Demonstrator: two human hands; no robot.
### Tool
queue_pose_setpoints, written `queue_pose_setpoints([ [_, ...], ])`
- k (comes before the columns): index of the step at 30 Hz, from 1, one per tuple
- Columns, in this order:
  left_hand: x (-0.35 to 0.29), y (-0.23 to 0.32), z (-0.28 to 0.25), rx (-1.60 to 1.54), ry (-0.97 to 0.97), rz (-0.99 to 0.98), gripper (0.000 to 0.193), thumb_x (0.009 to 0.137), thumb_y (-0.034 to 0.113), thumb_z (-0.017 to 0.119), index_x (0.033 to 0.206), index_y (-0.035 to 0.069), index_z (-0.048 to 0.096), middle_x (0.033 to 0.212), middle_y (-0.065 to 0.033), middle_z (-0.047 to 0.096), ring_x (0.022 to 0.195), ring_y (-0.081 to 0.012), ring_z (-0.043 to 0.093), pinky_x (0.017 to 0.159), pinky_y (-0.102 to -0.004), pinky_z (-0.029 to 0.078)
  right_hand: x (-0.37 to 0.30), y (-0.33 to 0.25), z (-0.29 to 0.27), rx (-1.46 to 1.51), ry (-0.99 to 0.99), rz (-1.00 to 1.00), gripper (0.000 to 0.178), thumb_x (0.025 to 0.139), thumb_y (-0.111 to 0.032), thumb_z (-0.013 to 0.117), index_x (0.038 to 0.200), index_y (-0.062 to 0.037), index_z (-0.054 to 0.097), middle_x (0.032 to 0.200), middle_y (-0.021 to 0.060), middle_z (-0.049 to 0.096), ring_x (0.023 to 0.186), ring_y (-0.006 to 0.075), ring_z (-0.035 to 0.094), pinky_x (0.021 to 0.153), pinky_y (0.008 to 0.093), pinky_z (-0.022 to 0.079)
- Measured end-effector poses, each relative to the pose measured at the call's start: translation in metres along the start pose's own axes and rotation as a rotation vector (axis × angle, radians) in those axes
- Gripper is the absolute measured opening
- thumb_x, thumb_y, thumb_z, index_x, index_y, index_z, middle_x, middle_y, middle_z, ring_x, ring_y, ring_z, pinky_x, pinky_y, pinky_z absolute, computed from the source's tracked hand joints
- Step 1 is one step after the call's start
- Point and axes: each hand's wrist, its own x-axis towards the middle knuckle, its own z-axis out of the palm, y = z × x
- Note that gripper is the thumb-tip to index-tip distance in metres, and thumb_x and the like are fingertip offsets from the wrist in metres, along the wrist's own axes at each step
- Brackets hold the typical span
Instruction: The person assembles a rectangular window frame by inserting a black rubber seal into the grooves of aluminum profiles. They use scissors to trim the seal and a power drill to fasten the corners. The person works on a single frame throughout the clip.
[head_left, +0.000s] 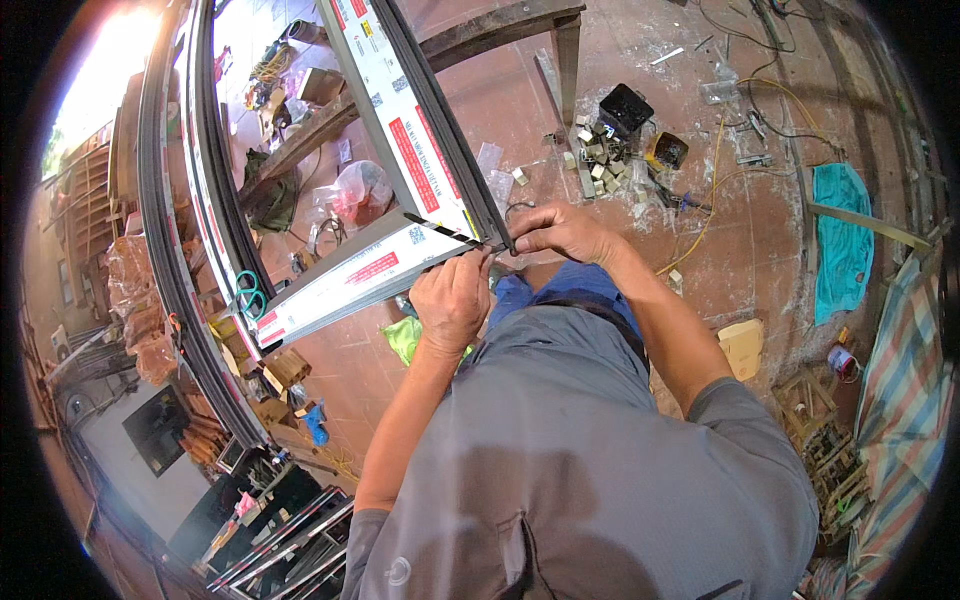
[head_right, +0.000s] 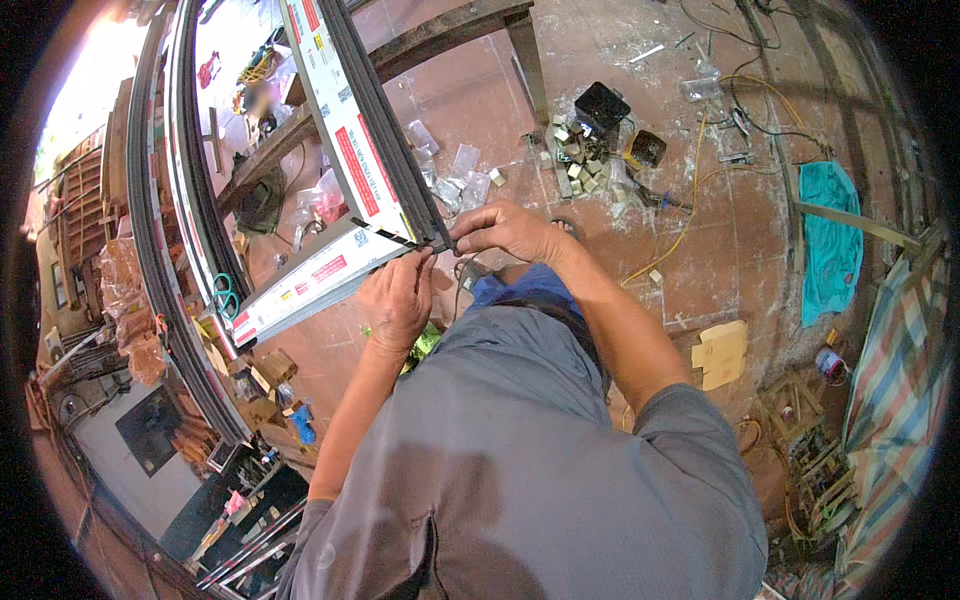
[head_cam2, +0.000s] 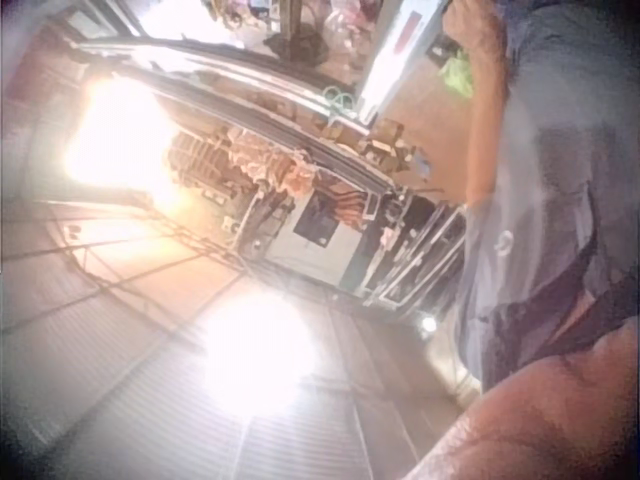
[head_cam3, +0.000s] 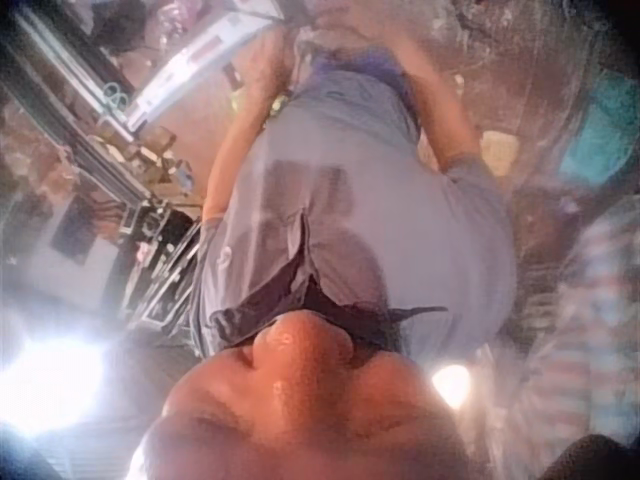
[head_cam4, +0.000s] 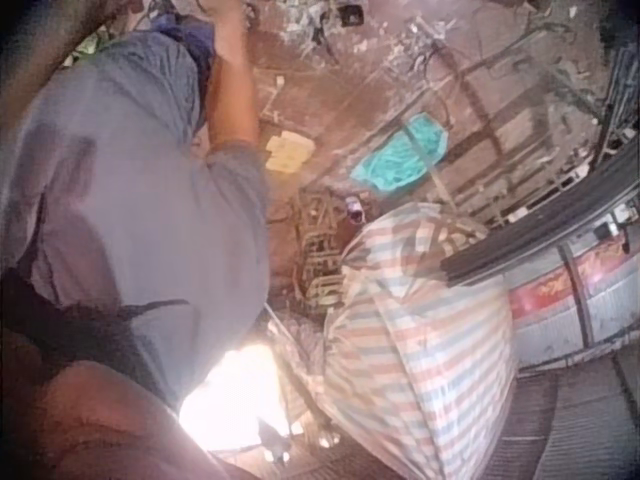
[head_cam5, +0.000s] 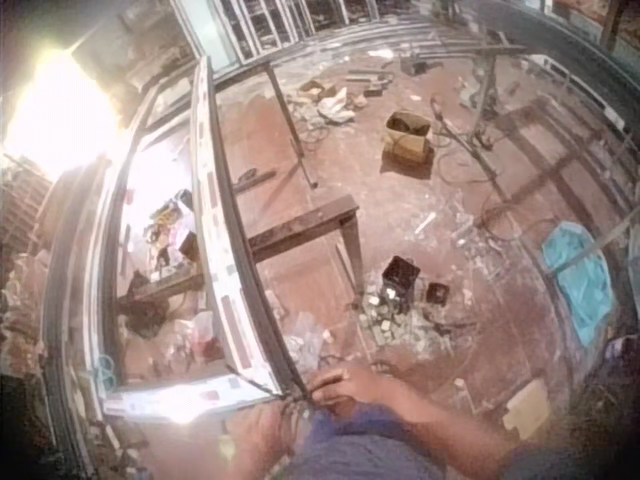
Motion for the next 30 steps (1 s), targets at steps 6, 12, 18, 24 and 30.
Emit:
queue_pose_setpoints([
  [6, 0.008, 0.007, 0.0, -0.023, 0.019, 0.044, 0.016, 0.09, 0.012, 0.085, 0.102, 0.009, 0.075, 0.08, -0.0055, 0.072, 0.067, -0.0253, 0.069, 0.062, -0.0379, 0.052, 0.005, 0.005, -0.007, -0.067, -0.027, -0.12, 0.024, 0.097, -0.008, 0.075, 0.119, 0.0013, 0.08, 0.112, 0.0058, 0.079, 0.104, 0.015, 0.073, 0.096, 0.0319, 0.058],
  [12, 0.006, 0.005, 0.001, 0.036, -0.022, 0.055, 0.016, 0.091, 0.012, 0.084, 0.104, 0.009, 0.075, 0.076, -0.0049, 0.068, 0.063, -0.0254, 0.065, 0.059, -0.0385, 0.05, 0.0, -0.006, -0.001, -0.115, -0.005, -0.097, 0.022, 0.098, -0.007, 0.075, 0.117, 0.002, 0.08, 0.112, 0.0061, 0.078, 0.104, 0.0147, 0.072, 0.097, 0.0314, 0.058],
  [18, 0.003, -0.006, 0.002, 0.08, 0.056, 0.111, 0.013, 0.088, 0.014, 0.081, 0.098, 0.012, 0.073, 0.069, -0.0014, 0.061, 0.055, -0.0202, 0.06, 0.052, -0.0365, 0.045, 0.001, -0.012, 0.005, -0.153, -0.026, -0.104, 0.021, 0.1, -0.009, 0.078, 0.118, 0.0018, 0.08, 0.112, 0.0051, 0.074, 0.109, 0.0148, 0.068, 0.099, 0.0318, 0.055],
  [24, 0.003, -0.005, -0.002, 0.061, 0.085, 0.135, 0.012, 0.088, 0.013, 0.082, 0.098, 0.011, 0.074, 0.07, -0.0008, 0.062, 0.056, -0.0197, 0.06, 0.053, -0.036, 0.046, 0.004, -0.007, 0.005, -0.225, -0.011, -0.118, 0.013, 0.099, -0.008, 0.079, 0.108, 0.0015, 0.078, 0.107, 0.0035, 0.072, 0.103, 0.0124, 0.066, 0.093, 0.03, 0.054],
  [30, 0.003, -0.003, -0.002, 0.04, 0.042, 0.107, 0.023, 0.087, 0.009, 0.084, 0.109, 0.012, 0.081, 0.07, -0.0012, 0.062, 0.059, -0.0201, 0.06, 0.056, -0.0367, 0.046, 0.004, -0.011, 0.002, -0.259, 0.003, -0.074, 0.02, 0.099, -0.014, 0.079, 0.111, 0.0003, 0.078, 0.102, 0.0025, 0.078, 0.099, 0.0107, 0.07, 0.091, 0.0306, 0.056],
])
